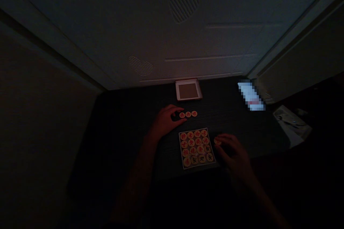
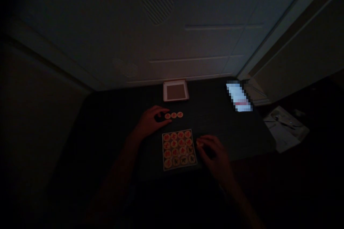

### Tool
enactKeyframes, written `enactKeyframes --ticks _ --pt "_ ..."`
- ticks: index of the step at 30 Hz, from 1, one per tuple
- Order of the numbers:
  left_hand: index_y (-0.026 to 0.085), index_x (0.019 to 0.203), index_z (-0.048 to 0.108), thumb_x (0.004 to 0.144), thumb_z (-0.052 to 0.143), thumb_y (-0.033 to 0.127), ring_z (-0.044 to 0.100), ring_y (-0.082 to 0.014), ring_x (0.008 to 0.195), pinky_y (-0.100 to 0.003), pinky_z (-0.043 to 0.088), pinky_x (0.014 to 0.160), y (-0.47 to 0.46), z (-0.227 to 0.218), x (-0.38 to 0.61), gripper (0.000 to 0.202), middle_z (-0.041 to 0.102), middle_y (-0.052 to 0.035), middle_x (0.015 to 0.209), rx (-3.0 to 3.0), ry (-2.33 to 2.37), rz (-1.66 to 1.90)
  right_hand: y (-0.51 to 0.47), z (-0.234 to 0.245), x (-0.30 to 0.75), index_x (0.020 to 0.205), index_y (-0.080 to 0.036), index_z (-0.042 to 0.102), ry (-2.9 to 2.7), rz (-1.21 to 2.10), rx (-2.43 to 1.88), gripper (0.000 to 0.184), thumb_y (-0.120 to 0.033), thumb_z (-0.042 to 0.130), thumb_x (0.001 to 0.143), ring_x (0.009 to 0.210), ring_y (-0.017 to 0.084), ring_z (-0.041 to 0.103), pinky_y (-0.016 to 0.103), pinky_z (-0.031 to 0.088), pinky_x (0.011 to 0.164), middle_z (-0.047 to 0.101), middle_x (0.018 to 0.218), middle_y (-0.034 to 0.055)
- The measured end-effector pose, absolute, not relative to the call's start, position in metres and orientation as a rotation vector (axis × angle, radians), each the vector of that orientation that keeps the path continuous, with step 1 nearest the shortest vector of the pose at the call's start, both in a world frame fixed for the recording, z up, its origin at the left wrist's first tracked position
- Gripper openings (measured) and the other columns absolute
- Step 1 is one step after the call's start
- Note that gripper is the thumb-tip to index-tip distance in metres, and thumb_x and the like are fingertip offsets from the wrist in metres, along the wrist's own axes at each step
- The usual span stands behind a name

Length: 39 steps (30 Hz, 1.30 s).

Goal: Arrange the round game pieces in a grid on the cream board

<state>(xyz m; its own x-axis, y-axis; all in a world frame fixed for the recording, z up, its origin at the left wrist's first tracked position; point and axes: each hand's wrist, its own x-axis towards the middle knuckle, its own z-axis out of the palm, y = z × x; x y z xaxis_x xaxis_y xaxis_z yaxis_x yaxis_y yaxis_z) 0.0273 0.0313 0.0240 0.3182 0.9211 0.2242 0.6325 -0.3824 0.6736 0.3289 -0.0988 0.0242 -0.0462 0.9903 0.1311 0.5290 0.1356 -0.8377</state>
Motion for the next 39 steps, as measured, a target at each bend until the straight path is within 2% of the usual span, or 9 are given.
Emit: enactKeyframes --ticks 3,9,13,19,26,33,36,39 --pt "0.028 0.118 0.07 0.085 0.078 0.04 0.063 -0.0183 0.084 -0.038 0.053 0.082 0.032 0.024 0.027 0.036 0.068 -0.0035 0.108 2.109 1.368 0.824 -0.098 0.023 0.33 0.111 -0.033 0.075 -1.657 0.79 -1.504 0.022 -0.042 0.068 0.093 0.111 0.028 0.067 0.05 0.058 0.096 0.067 0.12 0.0082" --pt "0.027 0.118 0.07 0.084 0.079 0.041 0.063 -0.0176 0.084 -0.037 0.053 0.081 0.032 0.023 0.027 0.038 0.067 -0.0043 0.111 2.083 1.369 0.85 -0.093 0.022 0.331 0.122 -0.034 0.073 -1.662 0.89 -1.528 0.031 -0.044 0.067 0.093 0.113 0.027 0.068 0.046 0.059 0.096 0.066 0.125 0.0082" --pt "0.026 0.117 0.07 0.085 0.078 0.039 0.063 -0.0175 0.083 -0.037 0.053 0.08 0.033 0.022 0.026 0.036 0.068 -0.0044 0.109 2.086 1.352 0.858 -0.092 0.022 0.33 0.117 -0.032 0.075 -1.568 0.98 -1.506 0.028 -0.045 0.069 0.092 0.112 0.027 0.07 0.047 0.06 0.096 0.069 0.124 0.0079" --pt "0.027 0.114 0.071 0.083 0.079 0.04 0.064 -0.0179 0.083 -0.037 0.053 0.08 0.033 0.023 0.026 0.035 0.07 -0.0038 0.105 2.096 1.376 0.865 -0.093 0.028 0.326 0.108 -0.032 0.077 -1.438 1.121 -1.51 0.022 -0.045 0.071 0.091 0.098 0.027 0.076 0.045 0.064 0.086 0.078 0.109 0.0052" --pt "0.025 0.11 0.072 0.09 0.071 0.044 0.064 -0.0167 0.08 -0.035 0.054 0.076 0.031 0.025 0.029 0.028 0.07 -0.0033 0.097 2.068 1.423 0.932 -0.094 0.032 0.326 0.1 -0.031 0.079 -1.474 1.109 -1.521 0.02 -0.046 0.071 0.09 0.098 0.026 0.074 0.044 0.061 0.088 0.078 0.107 0.005" --pt "0.025 0.109 0.073 0.09 0.071 0.044 0.065 -0.0168 0.08 -0.035 0.054 0.076 0.032 0.024 0.029 0.026 0.07 -0.0026 0.095 2.072 1.435 0.939 -0.108 0.03 0.317 0.098 -0.03 0.077 -1.416 1.152 -1.565 0.021 -0.049 0.073 0.088 0.091 0.027 0.074 0.044 0.061 0.083 0.078 0.099 0.0051" --pt "0.025 0.109 0.073 0.091 0.07 0.045 0.065 -0.0169 0.081 -0.034 0.054 0.076 0.032 0.024 0.028 0.027 0.069 -0.0026 0.093 2.066 1.435 0.936 -0.11 0.027 0.315 0.095 -0.03 0.078 -1.48 1.071 -1.492 0.02 -0.048 0.073 0.088 0.092 0.026 0.072 0.042 0.061 0.081 0.075 0.1 0.0062" --pt "0.025 0.108 0.073 0.091 0.07 0.044 0.064 -0.0168 0.081 -0.034 0.054 0.076 0.032 0.023 0.028 0.026 0.069 -0.0026 0.093 2.064 1.433 0.938 -0.108 0.027 0.315 0.1 -0.031 0.079 -1.547 1.033 -1.464 0.021 -0.047 0.069 0.092 0.097 0.025 0.07 0.041 0.061 0.082 0.072 0.104 0.0068"
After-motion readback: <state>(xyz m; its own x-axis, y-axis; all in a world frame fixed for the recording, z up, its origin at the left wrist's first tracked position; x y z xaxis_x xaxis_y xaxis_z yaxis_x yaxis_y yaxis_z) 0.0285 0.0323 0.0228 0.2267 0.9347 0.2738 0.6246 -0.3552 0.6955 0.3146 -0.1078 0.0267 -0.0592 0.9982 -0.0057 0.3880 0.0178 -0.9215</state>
